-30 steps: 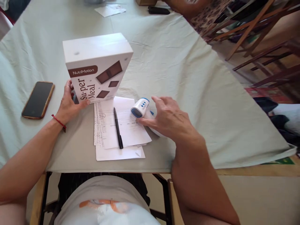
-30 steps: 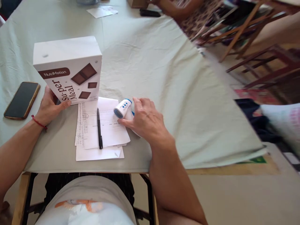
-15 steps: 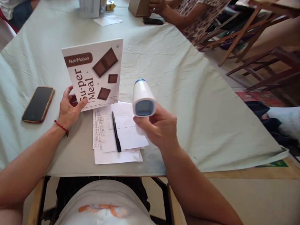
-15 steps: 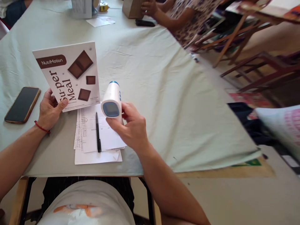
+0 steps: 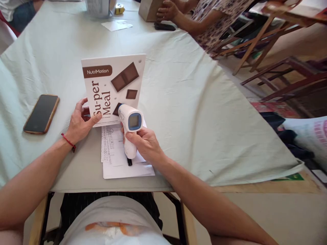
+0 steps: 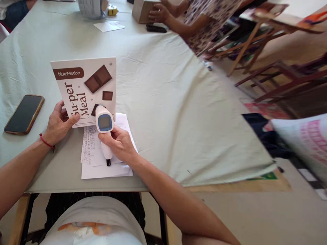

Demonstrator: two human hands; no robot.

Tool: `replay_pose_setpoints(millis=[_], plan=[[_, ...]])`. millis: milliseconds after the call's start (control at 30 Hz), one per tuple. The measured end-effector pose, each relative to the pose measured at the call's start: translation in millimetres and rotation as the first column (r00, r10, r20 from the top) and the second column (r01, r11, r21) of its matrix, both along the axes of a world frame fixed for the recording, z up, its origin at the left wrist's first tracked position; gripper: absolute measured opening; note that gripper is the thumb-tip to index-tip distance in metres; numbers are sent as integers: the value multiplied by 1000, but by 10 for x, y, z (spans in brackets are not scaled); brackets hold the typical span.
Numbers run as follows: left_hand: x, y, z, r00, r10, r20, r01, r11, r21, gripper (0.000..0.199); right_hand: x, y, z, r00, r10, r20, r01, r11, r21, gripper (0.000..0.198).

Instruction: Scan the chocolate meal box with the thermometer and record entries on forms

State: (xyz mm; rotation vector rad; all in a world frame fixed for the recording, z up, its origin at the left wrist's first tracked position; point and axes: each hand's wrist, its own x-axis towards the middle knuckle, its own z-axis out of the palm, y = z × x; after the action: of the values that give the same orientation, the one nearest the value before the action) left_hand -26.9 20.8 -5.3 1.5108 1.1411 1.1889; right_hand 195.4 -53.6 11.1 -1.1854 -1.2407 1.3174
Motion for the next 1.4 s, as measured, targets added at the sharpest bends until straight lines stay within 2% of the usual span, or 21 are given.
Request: replay_pose_setpoints(millis=[400, 667, 867, 1000, 1233, 1400], plan=[[-1, 7, -14, 999, -14, 40, 15, 1000, -25, 86, -15, -3, -56, 1000, -16, -16, 15, 1000, -7, 26], [4, 7, -6, 998, -31, 57, 34, 999, -42, 88, -9, -8, -6, 999, -3, -45, 2, 1000, -28, 25], [10, -37, 94, 996, -82, -32, 81, 996, -20, 79, -1, -31, 65, 991, 50, -121, -55, 998, -39, 32], [8, -57, 118, 989, -67, -128, 66, 998, -13, 76, 31, -54, 95, 985, 22, -170, -29, 999, -35, 42], [-7, -64, 145, 988, -80, -132, 80, 997, -8, 73, 54, -94, 142, 969, 14, -248, -19, 1000, -18, 48], [-12, -43, 152, 989, -93, -113, 94, 996, -1, 68, 83, -88, 133, 975, 49, -216, -53, 998, -16, 46]])
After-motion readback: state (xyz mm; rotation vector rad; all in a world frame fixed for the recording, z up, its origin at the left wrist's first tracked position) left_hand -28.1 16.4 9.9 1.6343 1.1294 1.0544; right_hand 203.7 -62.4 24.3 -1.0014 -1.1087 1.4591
